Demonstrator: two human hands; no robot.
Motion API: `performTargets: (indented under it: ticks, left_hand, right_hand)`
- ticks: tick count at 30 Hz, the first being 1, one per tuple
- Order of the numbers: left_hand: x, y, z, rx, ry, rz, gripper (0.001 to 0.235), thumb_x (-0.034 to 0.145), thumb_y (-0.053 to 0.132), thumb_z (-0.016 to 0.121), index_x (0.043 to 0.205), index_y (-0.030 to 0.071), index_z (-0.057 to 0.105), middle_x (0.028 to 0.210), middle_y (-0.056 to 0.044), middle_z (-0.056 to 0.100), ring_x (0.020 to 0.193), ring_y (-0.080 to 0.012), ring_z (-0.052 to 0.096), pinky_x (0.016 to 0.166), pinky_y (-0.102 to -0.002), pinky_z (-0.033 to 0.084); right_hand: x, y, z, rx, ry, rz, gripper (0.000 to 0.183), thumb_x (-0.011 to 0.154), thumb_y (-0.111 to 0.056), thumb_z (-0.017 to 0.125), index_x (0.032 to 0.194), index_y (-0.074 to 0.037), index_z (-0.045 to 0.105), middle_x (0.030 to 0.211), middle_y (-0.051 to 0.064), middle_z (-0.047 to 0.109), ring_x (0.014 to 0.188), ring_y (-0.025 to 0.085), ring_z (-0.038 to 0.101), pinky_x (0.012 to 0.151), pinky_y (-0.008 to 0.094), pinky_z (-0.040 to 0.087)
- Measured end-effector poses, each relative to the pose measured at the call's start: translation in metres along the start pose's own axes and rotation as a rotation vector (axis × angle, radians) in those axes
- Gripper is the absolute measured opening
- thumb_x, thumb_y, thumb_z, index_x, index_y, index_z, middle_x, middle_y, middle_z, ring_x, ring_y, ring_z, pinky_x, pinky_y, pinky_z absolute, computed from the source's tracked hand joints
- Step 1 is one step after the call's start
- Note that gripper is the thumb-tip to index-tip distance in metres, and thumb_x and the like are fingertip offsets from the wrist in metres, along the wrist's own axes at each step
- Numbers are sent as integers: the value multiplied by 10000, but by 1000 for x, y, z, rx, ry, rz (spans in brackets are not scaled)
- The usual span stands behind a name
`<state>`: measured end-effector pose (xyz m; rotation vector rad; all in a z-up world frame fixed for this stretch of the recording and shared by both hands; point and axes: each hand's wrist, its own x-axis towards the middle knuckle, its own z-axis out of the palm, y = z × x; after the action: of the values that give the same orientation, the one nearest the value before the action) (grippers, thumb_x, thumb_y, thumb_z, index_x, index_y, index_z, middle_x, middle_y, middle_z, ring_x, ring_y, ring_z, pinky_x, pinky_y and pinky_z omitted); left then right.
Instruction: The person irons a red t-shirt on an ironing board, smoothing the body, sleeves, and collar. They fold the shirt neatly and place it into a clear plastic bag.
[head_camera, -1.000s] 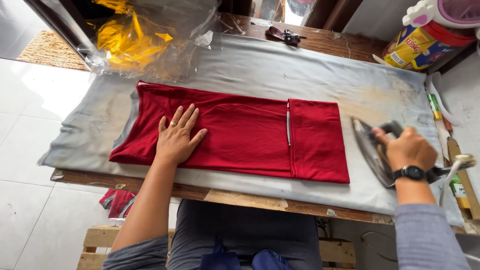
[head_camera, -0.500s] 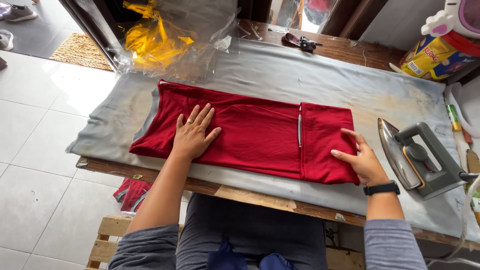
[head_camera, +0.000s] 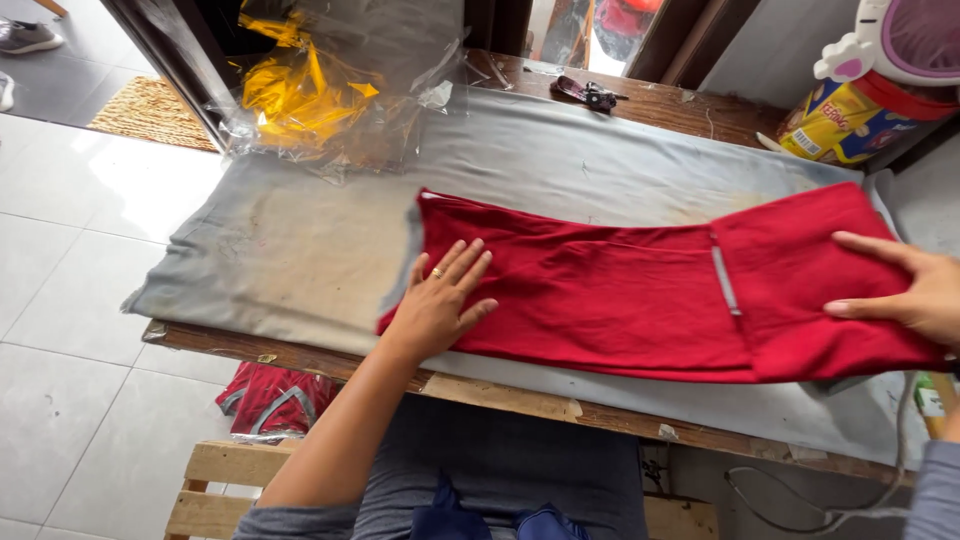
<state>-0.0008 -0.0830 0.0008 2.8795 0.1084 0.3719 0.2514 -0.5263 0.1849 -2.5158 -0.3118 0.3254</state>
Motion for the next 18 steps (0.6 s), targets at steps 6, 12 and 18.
performTargets:
  ticks: [6, 12, 18]
  left_hand:
    - [4, 43, -18, -504, 110, 26, 558, 1004, 394, 589, 1477, 102, 533, 1567, -94, 481, 1469, -260, 424, 1165, -461, 297]
    - [32, 50, 9, -1777, -55, -456, 776, 979, 615, 512, 1564, 114, 414, 1510, -167, 551, 1377, -349, 554, 1065, -461, 476]
    - [43, -6, 78, -2114, -119, -804, 969, 957, 743, 501, 1619, 66, 293, 1536, -232, 481, 1334, -378, 556, 1105, -500, 459]
  right_hand:
    - [34, 11, 8, -557, 115, -168, 1097, 512, -261, 984, 1530, -272, 573, 1355, 305, 515, 1227, 437, 566, 1066, 450, 424]
    - [5, -126, 246, -1015, 177, -387, 911, 777, -425, 826, 1451, 55, 445, 1035, 230, 708, 863, 311, 761, 697, 396, 620]
    - [-106, -207, 337, -585, 109, -774, 628, 825, -44, 623, 1398, 178, 493, 1465, 397, 441, 808, 405, 758, 609, 463, 651]
